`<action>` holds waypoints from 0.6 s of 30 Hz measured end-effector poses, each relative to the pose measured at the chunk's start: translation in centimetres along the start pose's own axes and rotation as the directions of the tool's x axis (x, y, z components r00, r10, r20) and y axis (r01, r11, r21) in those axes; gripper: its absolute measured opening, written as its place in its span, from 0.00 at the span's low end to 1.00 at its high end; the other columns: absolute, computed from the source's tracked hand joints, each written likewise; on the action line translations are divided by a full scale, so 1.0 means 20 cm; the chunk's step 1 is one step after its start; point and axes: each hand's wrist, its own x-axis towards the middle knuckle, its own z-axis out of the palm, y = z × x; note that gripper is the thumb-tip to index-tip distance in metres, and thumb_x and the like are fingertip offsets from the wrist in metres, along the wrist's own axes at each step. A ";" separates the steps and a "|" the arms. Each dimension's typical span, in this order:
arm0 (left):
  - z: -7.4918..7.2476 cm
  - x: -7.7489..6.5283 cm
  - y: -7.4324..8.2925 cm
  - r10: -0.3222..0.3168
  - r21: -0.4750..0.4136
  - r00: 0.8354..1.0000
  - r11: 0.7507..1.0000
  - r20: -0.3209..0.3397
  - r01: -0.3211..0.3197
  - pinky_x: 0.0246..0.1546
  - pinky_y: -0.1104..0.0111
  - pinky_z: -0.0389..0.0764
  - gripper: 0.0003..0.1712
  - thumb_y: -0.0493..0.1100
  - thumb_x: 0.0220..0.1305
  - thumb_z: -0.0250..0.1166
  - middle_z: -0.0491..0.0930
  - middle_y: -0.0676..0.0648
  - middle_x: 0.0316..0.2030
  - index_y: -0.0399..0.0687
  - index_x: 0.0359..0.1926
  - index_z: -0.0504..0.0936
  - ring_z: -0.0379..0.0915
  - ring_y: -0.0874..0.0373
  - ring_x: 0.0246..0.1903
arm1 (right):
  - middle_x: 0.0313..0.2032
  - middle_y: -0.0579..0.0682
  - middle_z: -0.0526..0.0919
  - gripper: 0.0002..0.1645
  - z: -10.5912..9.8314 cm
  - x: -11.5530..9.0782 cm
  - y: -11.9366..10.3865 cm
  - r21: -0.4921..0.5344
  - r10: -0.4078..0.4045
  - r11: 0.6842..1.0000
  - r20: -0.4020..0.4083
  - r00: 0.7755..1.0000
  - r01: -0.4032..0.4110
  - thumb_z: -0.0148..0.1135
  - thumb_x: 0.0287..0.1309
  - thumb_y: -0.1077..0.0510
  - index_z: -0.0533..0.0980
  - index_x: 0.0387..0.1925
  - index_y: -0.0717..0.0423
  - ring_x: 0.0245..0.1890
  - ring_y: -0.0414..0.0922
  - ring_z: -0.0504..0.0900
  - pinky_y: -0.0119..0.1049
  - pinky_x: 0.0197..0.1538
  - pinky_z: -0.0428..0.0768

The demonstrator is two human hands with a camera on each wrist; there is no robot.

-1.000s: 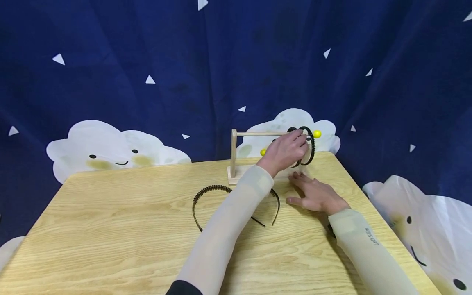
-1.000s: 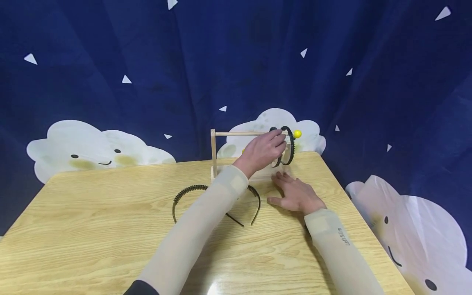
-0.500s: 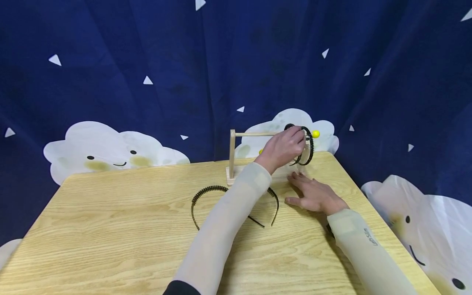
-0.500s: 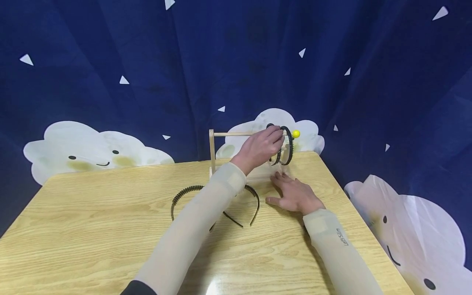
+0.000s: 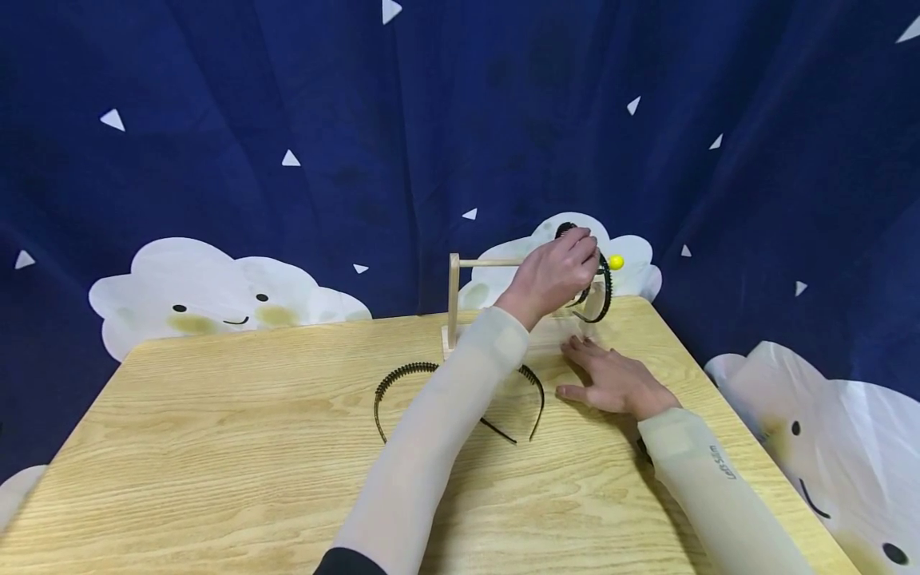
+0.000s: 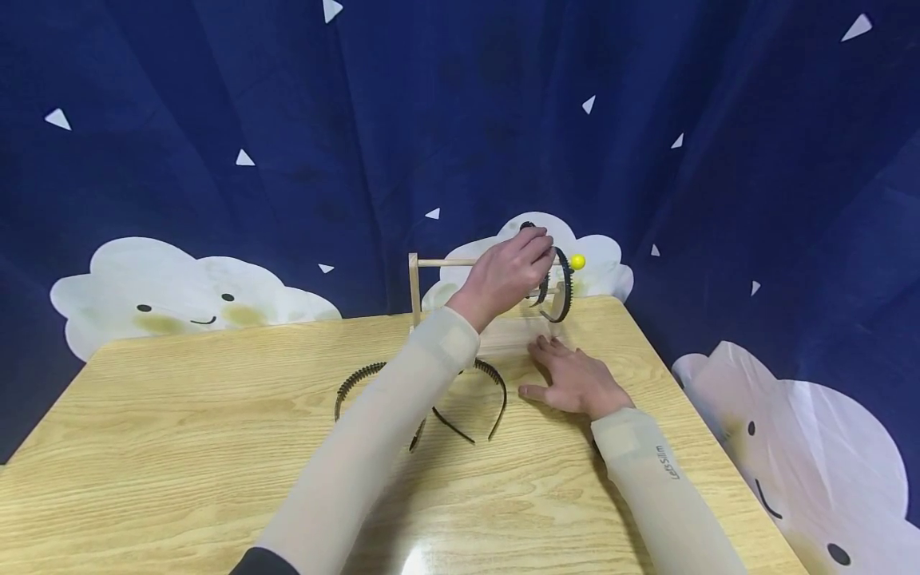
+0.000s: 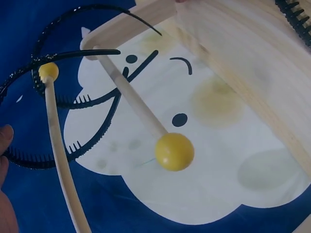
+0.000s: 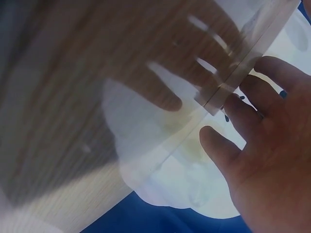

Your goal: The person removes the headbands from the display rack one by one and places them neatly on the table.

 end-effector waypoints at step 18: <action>-0.03 0.02 -0.10 -0.061 -0.014 0.995 0.998 -0.076 0.060 0.62 0.72 0.71 0.26 0.26 0.74 0.42 0.83 0.48 0.47 0.45 0.47 0.88 0.76 0.55 0.53 | 0.75 0.61 0.56 0.55 0.00 0.00 0.00 0.000 0.013 1.000 0.010 1.000 -0.013 0.57 0.61 0.26 0.61 0.75 0.58 0.74 0.60 0.54 0.66 0.67 0.62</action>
